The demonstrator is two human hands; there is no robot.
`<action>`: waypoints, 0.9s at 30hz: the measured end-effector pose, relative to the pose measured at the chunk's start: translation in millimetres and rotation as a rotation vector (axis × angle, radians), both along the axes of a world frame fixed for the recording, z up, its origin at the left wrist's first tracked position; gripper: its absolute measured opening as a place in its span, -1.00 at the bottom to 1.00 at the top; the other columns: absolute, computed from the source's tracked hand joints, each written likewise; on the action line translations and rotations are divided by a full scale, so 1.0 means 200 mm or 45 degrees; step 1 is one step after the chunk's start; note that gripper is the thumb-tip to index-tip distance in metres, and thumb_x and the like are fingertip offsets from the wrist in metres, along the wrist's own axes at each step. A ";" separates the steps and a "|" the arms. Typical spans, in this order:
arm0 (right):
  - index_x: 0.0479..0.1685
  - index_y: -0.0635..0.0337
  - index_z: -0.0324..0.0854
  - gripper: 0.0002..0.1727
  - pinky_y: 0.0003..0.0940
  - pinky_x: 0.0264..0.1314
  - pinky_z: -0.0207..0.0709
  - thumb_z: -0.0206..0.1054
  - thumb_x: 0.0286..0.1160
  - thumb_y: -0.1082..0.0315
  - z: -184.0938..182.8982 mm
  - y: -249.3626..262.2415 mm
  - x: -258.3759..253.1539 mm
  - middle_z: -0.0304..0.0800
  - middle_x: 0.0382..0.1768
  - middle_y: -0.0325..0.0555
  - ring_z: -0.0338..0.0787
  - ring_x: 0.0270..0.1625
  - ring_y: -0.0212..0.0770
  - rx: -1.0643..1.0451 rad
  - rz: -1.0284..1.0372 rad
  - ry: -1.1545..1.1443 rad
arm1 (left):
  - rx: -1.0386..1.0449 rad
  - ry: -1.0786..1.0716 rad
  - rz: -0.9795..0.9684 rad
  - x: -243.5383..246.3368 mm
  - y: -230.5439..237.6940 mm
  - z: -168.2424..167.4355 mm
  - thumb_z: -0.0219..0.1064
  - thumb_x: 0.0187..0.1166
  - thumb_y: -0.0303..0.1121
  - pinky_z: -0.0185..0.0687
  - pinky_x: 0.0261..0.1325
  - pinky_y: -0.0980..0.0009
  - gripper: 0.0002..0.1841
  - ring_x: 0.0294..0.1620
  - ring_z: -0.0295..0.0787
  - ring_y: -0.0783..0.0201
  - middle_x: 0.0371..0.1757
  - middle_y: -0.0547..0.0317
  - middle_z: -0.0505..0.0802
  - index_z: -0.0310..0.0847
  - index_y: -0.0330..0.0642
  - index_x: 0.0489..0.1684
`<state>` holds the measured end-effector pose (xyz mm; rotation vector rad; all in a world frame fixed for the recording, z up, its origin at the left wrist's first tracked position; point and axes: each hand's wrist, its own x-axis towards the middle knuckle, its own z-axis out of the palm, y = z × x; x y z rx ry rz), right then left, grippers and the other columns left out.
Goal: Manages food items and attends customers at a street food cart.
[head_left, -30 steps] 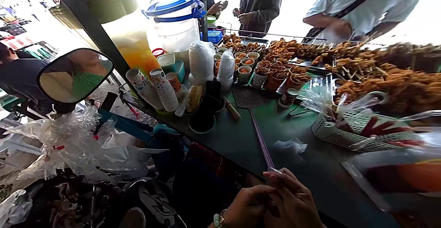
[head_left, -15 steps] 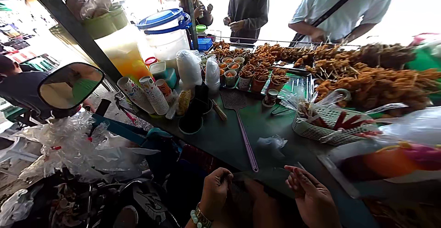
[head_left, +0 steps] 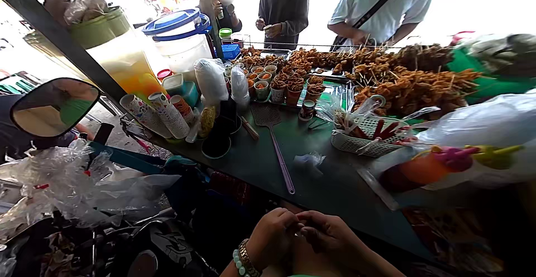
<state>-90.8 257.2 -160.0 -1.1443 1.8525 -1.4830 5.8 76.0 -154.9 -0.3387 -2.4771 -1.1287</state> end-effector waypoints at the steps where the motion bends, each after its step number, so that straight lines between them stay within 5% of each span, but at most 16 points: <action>1: 0.09 0.28 0.75 -0.74 -0.69 -0.37 0.62 0.30 0.65 0.29 0.01 0.02 -0.01 0.80 -0.41 -0.29 0.70 -0.47 -0.62 -0.004 -0.003 -0.042 | 0.089 -0.054 -0.003 0.02 -0.01 -0.01 0.33 0.62 -0.44 0.71 -0.04 0.49 -0.83 -0.25 0.80 0.27 -0.33 -0.03 0.82 0.74 -0.42 -0.24; 3: -0.10 0.28 0.77 -0.79 -0.74 -0.35 0.59 0.32 0.64 0.31 -0.01 0.05 -0.02 0.79 -0.45 -0.29 0.68 -0.47 -0.66 -0.035 -0.033 0.004 | 0.190 -0.329 -0.036 0.10 -0.03 -0.03 0.30 0.69 -0.30 0.70 -0.07 0.43 -0.71 -0.25 0.76 0.29 -0.21 -0.04 0.81 0.66 -0.43 0.03; 5: -0.17 0.31 0.75 -0.78 -0.76 -0.30 0.59 0.31 0.66 0.31 -0.01 0.08 -0.04 0.78 -0.47 -0.28 0.68 -0.45 -0.66 -0.063 -0.086 0.053 | 0.176 -0.713 -0.189 0.19 -0.04 -0.07 0.40 0.60 -0.26 0.77 0.03 0.05 -0.57 -0.12 0.84 -0.04 -0.06 -0.25 0.83 0.61 -0.50 0.22; 7: -0.15 0.35 0.73 -0.77 -0.73 -0.27 0.62 0.29 0.68 0.33 0.01 0.09 -0.05 0.78 -0.46 -0.25 0.71 -0.43 -0.63 -0.067 -0.126 0.026 | 0.156 -1.048 -0.412 0.26 -0.03 -0.14 0.40 0.57 -0.42 0.70 0.14 -0.15 -0.64 0.00 0.82 -0.27 0.02 -0.45 0.81 0.66 -0.60 0.14; 8: -0.13 0.37 0.73 -0.76 -0.70 -0.24 0.62 0.28 0.69 0.33 0.01 0.10 -0.06 0.79 -0.44 -0.20 0.72 -0.41 -0.60 -0.060 -0.135 0.024 | 0.161 -1.101 -0.463 0.28 -0.02 -0.18 0.36 0.59 -0.46 0.67 0.13 -0.09 -0.71 -0.03 0.80 -0.22 -0.03 -0.43 0.80 0.66 -0.62 0.04; 10: -0.11 0.40 0.73 -0.74 -0.62 -0.17 0.61 0.27 0.69 0.33 0.02 0.10 -0.05 0.80 -0.37 -0.08 0.73 -0.34 -0.50 -0.042 -0.137 0.068 | 0.127 -0.944 -0.411 0.31 -0.01 -0.23 0.34 0.58 -0.46 0.69 -0.01 0.10 -0.78 -0.19 0.78 0.00 -0.25 -0.25 0.80 0.68 -0.57 -0.23; 14: -0.14 0.43 0.76 -0.75 -0.52 -0.08 0.60 0.30 0.67 0.35 0.02 0.09 -0.04 0.81 -0.28 0.08 0.75 -0.23 -0.31 -0.156 -0.170 0.232 | -0.414 -0.508 -0.071 0.16 -0.10 -0.29 0.33 0.60 -0.40 0.79 -0.05 -0.15 -0.75 -0.15 0.86 -0.24 -0.26 -0.29 0.82 0.71 -0.49 -0.32; 17: -0.10 0.46 0.72 -0.75 -0.51 -0.15 0.60 0.25 0.71 0.39 0.06 0.10 -0.01 0.81 -0.34 0.06 0.75 -0.31 -0.34 -0.116 -0.171 0.131 | -0.380 -0.487 -0.040 0.04 -0.14 -0.32 0.43 0.50 -0.42 0.76 -0.09 -0.22 -0.76 -0.21 0.86 -0.31 -0.31 -0.33 0.82 0.70 -0.54 -0.34; 19: -0.04 0.48 0.69 -0.73 -0.45 -0.17 0.64 0.22 0.74 0.38 0.08 0.11 0.00 0.81 -0.36 0.06 0.77 -0.35 -0.32 -0.014 -0.158 -0.048 | -0.087 -0.396 -0.100 0.01 -0.11 -0.34 0.57 0.35 -0.33 0.71 0.07 -0.12 -0.57 -0.04 0.80 -0.21 -0.12 -0.36 0.80 0.62 -0.61 -0.08; 20: -0.03 0.48 0.69 -0.73 -0.42 -0.17 0.65 0.21 0.75 0.37 0.07 0.11 0.01 0.82 -0.35 0.05 0.77 -0.36 -0.32 0.018 -0.158 -0.135 | 0.089 -0.323 -0.162 0.00 -0.07 -0.35 0.62 0.30 -0.18 0.64 0.29 0.03 -0.31 0.23 0.73 -0.07 0.17 -0.37 0.76 0.48 -0.62 0.22; 22: -0.04 0.48 0.69 -0.72 -0.35 -0.14 0.68 0.23 0.74 0.35 0.05 0.09 0.04 0.84 -0.35 0.03 0.79 -0.35 -0.31 -0.011 -0.179 -0.254 | 0.379 -0.359 -0.363 -0.03 0.03 -0.31 0.59 0.36 0.01 0.40 0.64 0.39 0.08 0.62 0.45 0.40 0.63 -0.21 0.50 -0.02 -0.54 0.71; 23: -0.05 0.47 0.70 -0.72 -0.36 -0.11 0.70 0.23 0.74 0.34 0.06 0.09 0.05 0.84 -0.35 -0.02 0.80 -0.34 -0.34 -0.066 -0.212 -0.292 | 0.453 -0.384 -0.419 -0.03 0.09 -0.28 0.55 0.44 -0.11 0.46 0.58 0.45 0.03 0.53 0.53 0.49 0.57 -0.21 0.55 -0.07 -0.61 0.71; 25: -0.06 0.42 0.66 -0.75 -0.45 -0.17 0.71 0.20 0.76 0.35 0.13 0.09 0.04 0.81 -0.40 -0.16 0.78 -0.38 -0.43 -0.233 -0.350 -0.378 | 0.411 -0.382 -0.352 -0.02 0.17 -0.24 0.37 0.56 -0.44 0.73 0.25 0.44 -0.47 0.05 0.85 0.48 0.00 -0.07 0.90 0.35 -0.73 0.36; 27: -0.08 0.34 0.63 -0.80 -0.48 -0.27 0.72 0.17 0.77 0.38 0.21 0.11 -0.02 0.76 -0.47 -0.30 0.76 -0.45 -0.47 -0.404 -0.492 -0.462 | 0.405 -0.393 -0.325 0.00 0.16 -0.22 0.15 0.67 -0.58 0.79 0.06 0.47 -0.65 -0.20 0.86 0.49 -0.25 0.10 0.90 0.50 -0.65 0.34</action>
